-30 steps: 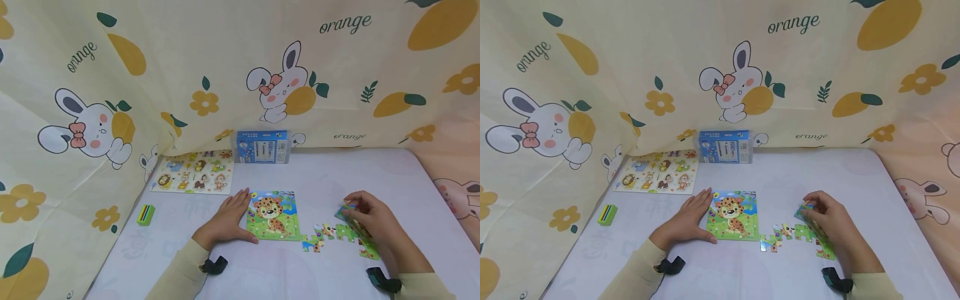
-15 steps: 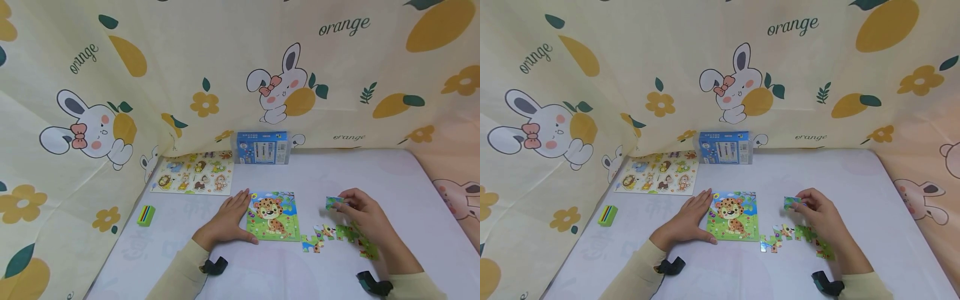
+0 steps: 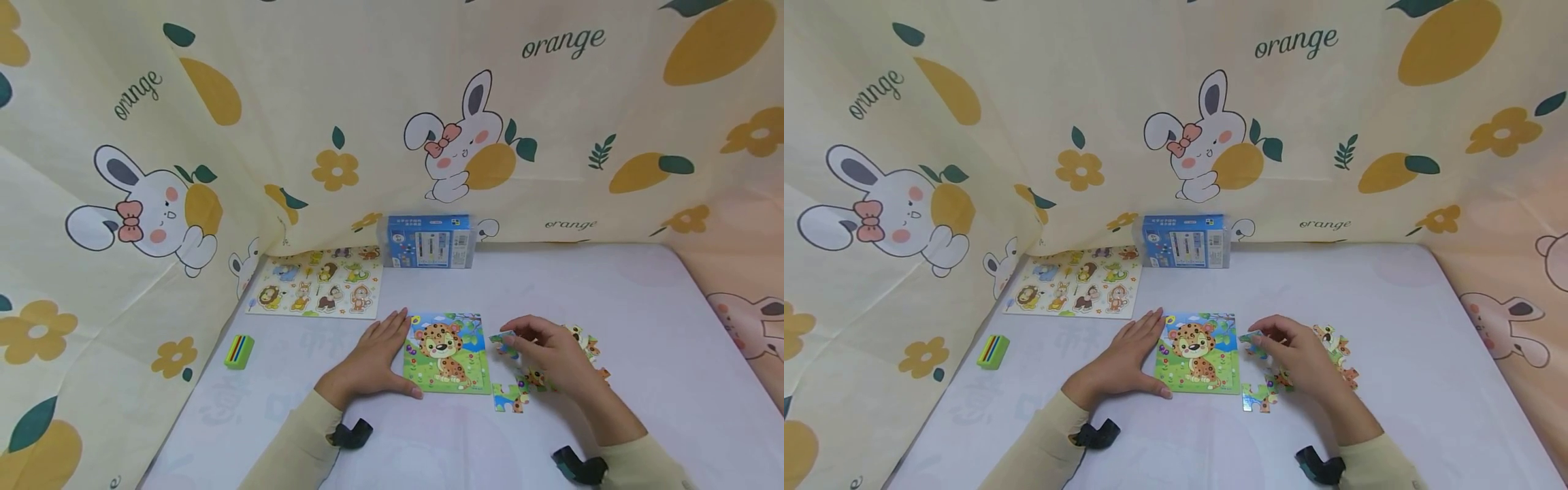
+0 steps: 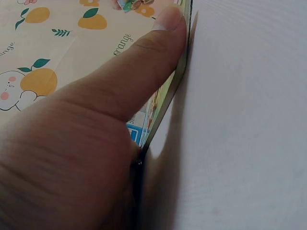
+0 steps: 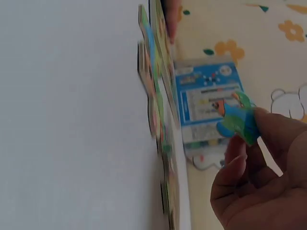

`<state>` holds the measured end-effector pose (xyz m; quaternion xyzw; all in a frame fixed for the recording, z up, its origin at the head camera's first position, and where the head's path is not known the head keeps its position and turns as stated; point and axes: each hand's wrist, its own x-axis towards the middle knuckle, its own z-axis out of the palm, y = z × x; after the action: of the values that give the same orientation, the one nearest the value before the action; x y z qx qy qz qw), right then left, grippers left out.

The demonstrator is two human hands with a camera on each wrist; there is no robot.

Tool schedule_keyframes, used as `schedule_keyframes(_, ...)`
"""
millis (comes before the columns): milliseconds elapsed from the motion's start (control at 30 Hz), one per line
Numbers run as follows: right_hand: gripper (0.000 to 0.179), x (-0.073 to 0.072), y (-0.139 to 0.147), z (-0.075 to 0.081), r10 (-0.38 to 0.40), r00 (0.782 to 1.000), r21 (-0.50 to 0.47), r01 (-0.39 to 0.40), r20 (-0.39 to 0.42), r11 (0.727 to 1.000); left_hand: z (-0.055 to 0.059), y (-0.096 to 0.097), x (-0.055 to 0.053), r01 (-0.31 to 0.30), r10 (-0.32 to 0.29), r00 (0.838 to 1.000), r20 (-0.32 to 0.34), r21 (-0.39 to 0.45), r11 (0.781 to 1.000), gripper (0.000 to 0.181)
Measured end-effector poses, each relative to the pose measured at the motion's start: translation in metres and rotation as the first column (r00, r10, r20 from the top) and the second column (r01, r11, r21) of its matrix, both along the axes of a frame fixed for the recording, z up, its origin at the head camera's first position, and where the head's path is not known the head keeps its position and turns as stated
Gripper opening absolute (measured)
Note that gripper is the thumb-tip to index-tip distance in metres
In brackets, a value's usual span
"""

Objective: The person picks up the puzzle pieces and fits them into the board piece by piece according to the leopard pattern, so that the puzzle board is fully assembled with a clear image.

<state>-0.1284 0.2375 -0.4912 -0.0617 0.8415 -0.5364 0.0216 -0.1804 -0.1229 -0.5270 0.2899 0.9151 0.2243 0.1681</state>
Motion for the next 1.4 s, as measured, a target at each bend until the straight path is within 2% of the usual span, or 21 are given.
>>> schedule_keyframes(100,0.022,-0.004,-0.009,-0.001,0.017,1.0,0.011,-0.017,0.003,1.0,0.0,0.0,0.0,-0.002,0.002,1.0,0.001,0.005,1.0,0.146)
schedule_keyframes(200,0.024,-0.009,-0.017,-0.004,0.042,0.999,-0.034,-0.042,0.008,0.999,0.0,0.0,0.0,-0.003,0.003,1.0,0.002,0.012,1.0,0.146)
schedule_keyframes(367,0.024,-0.018,-0.029,-0.005,0.039,0.998,-0.071,-0.035,0.051,0.997,0.0,0.0,0.001,-0.001,0.001,1.0,-0.003,0.014,1.0,0.146)
schedule_keyframes(700,0.032,-0.038,-0.047,-0.001,0.014,0.992,0.067,-0.022,0.122,0.997,0.0,0.0,0.0,0.015,-0.015,1.0,-0.016,-0.006,1.0,0.146)
schedule_keyframes(1100,0.038,-0.05,-0.057,-0.006,0.009,0.979,0.094,-0.029,0.205,0.995,0.001,-0.001,0.001,0.009,-0.01,1.0,-0.01,-0.021,1.0,0.146)
schedule_keyframes(1300,0.039,-0.049,-0.054,-0.004,-0.011,0.982,0.169,-0.022,0.191,0.985,0.001,0.0,0.001,0.012,-0.012,1.0,-0.017,-0.013,1.0,0.146)
schedule_keyframes(1400,0.037,-0.047,-0.052,-0.002,0.009,0.991,0.22,-0.04,0.136,0.975,0.002,0.0,0.001,0.01,-0.01,1.0,-0.016,-0.014,1.0,0.145)
